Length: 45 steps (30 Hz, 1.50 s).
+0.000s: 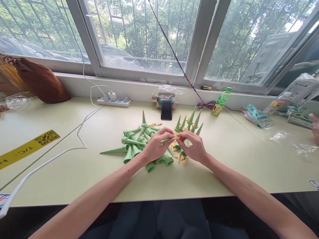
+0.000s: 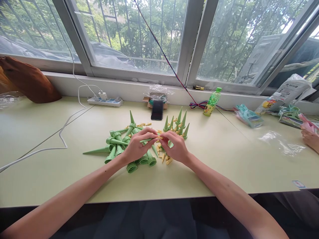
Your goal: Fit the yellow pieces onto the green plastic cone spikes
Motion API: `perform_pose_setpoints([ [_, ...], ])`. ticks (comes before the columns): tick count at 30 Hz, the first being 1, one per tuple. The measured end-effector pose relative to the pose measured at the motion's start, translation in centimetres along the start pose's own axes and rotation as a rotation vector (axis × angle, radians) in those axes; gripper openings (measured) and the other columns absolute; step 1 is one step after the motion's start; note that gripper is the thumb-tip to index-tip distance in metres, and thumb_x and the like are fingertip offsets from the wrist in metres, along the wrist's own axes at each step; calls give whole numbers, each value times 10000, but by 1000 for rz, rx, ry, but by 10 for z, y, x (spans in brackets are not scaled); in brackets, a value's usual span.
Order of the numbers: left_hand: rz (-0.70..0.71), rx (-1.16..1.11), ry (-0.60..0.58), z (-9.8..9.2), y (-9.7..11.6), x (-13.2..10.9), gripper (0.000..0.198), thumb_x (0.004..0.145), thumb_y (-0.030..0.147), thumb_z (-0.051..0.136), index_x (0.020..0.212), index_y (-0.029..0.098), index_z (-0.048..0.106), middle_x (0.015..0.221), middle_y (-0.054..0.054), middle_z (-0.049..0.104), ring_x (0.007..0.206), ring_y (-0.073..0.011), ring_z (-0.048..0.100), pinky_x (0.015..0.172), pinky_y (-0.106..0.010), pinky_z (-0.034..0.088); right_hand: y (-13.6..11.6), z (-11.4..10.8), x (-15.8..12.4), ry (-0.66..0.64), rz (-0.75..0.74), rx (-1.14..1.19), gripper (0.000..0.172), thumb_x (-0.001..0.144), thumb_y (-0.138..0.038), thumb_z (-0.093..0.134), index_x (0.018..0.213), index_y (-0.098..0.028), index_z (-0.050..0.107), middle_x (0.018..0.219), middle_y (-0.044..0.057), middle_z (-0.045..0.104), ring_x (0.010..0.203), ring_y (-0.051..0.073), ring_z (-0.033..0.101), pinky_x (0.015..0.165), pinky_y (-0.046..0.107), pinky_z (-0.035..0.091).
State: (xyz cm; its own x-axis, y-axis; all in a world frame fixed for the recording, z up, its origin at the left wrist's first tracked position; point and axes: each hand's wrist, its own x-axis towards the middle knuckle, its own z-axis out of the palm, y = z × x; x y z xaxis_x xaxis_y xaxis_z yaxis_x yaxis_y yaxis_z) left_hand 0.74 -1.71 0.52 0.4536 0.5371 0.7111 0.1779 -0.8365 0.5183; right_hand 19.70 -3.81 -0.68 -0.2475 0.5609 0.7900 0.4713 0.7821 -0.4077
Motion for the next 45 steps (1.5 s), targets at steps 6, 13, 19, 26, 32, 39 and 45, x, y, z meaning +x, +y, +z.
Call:
perform_pose_setpoints([
  [6, -3, -7, -14, -1, 1, 0, 140, 921, 221, 523, 915, 190, 659, 960, -71, 605, 849, -152, 597, 751, -281, 492, 0, 1, 0, 2, -10, 10, 119, 865, -170, 593, 968, -222, 625, 764, 10, 615, 656, 122, 578, 623, 259, 511],
  [13, 22, 8, -4, 1, -1, 0, 142, 923, 228, 524, 905, 184, 657, 943, -71, 607, 824, -146, 597, 731, -283, 502, 0, 0, 0, -3, -13, 12, 111, 867, -165, 590, 961, -213, 624, 760, 13, 611, 653, 123, 572, 616, 258, 504],
  [19, -9, 57, 37, 1, -4, 0, 121, 881, 245, 598, 970, 193, 662, 969, -66, 614, 858, -156, 612, 763, -306, 539, 0, 0, 1, 7, -12, 10, 112, 867, -151, 591, 959, -209, 619, 755, 12, 614, 647, 120, 571, 625, 256, 507],
  [26, -87, -56, 21, 2, -5, -1, 181, 892, 238, 576, 1060, 195, 627, 1038, -77, 578, 818, -131, 616, 695, -283, 595, 0, 0, 2, 34, 52, -4, 66, 877, -182, 590, 924, -203, 632, 756, 12, 630, 646, 117, 581, 633, 253, 511],
  [32, -70, -7, 18, 2, -5, 0, 143, 912, 227, 539, 1017, 193, 629, 995, -71, 580, 825, -136, 603, 653, -265, 579, 0, 0, 1, 23, 71, -27, 41, 883, -220, 593, 882, -200, 629, 721, 8, 632, 621, 116, 575, 611, 247, 495],
  [39, -66, 26, 12, 3, -4, 0, 128, 907, 204, 545, 1005, 191, 627, 998, -71, 591, 867, -146, 611, 631, -246, 562, 4, 1, 0, -3, 127, -49, 155, 895, -304, 587, 792, -191, 617, 659, 7, 619, 565, 115, 546, 557, 242, 455],
  [45, -61, 28, 4, 3, -4, -1, 134, 909, 191, 537, 1012, 196, 623, 998, -69, 588, 863, -142, 608, 640, -247, 562, 6, 0, 0, -50, 160, -83, 305, 944, -341, 495, 704, -187, 603, 565, -7, 548, 513, 104, 477, 511, 239, 393],
])
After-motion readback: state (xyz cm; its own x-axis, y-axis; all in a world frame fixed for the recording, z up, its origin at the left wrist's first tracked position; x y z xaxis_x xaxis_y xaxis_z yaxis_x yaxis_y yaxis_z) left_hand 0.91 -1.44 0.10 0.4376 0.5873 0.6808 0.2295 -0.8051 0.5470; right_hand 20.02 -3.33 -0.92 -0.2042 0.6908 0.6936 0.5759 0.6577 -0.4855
